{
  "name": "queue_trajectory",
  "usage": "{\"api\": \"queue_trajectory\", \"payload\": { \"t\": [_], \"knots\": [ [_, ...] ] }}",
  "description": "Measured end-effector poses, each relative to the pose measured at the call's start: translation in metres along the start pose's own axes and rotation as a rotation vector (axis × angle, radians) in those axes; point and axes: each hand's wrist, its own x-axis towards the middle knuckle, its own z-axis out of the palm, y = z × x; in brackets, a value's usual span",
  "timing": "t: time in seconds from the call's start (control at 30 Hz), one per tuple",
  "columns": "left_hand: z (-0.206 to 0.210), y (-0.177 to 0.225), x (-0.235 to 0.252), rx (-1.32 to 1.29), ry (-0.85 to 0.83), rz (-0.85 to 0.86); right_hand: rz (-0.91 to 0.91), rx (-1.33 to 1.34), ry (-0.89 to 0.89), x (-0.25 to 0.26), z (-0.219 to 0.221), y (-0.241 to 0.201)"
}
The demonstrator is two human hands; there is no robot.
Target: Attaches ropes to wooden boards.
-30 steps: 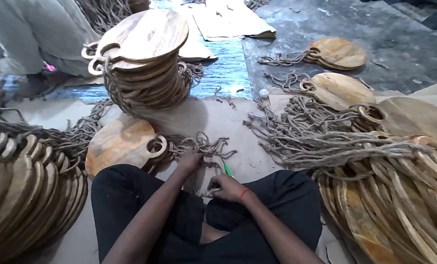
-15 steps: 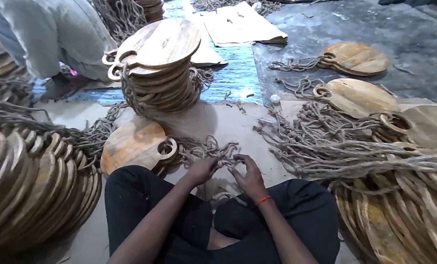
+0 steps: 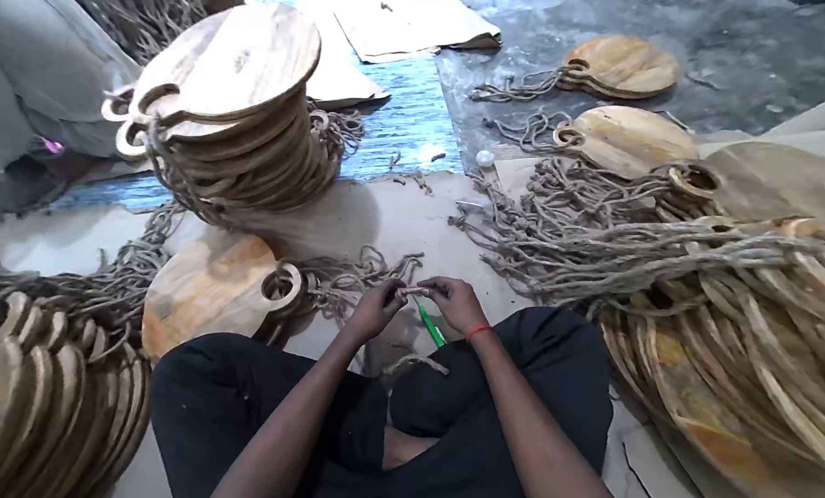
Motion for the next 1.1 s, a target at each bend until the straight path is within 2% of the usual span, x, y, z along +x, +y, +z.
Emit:
{"api": "queue_trajectory", "payload": {
  "t": [0.1,0.2,0.37,0.53,0.83,1.1],
  "knots": [
    [0.013,-0.008,0.014,-0.117,0.078,-0.089,0.097,-0.001,0.040,0.005,0.002,0.008],
    [0.024,-0.009,0.020,-0.177,0.161,-0.164,0.208,-0.046,-0.027,0.023,0.007,0.015],
    [0.032,-0.008,0.020,-0.178,0.208,-0.229,0.276,-0.030,-0.098,0.033,0.015,0.028],
    [0.040,-0.010,0.019,-0.131,0.262,-0.261,0.325,0.142,-0.174,0.042,0.020,0.033],
    [0.034,-0.008,0.022,-0.112,0.137,-0.353,0.439,0.141,-0.239,0.066,0.021,0.030],
    [0.027,-0.003,0.031,-0.078,0.082,-0.422,0.461,0.056,-0.261,0.075,0.022,0.026]
  ]
}}
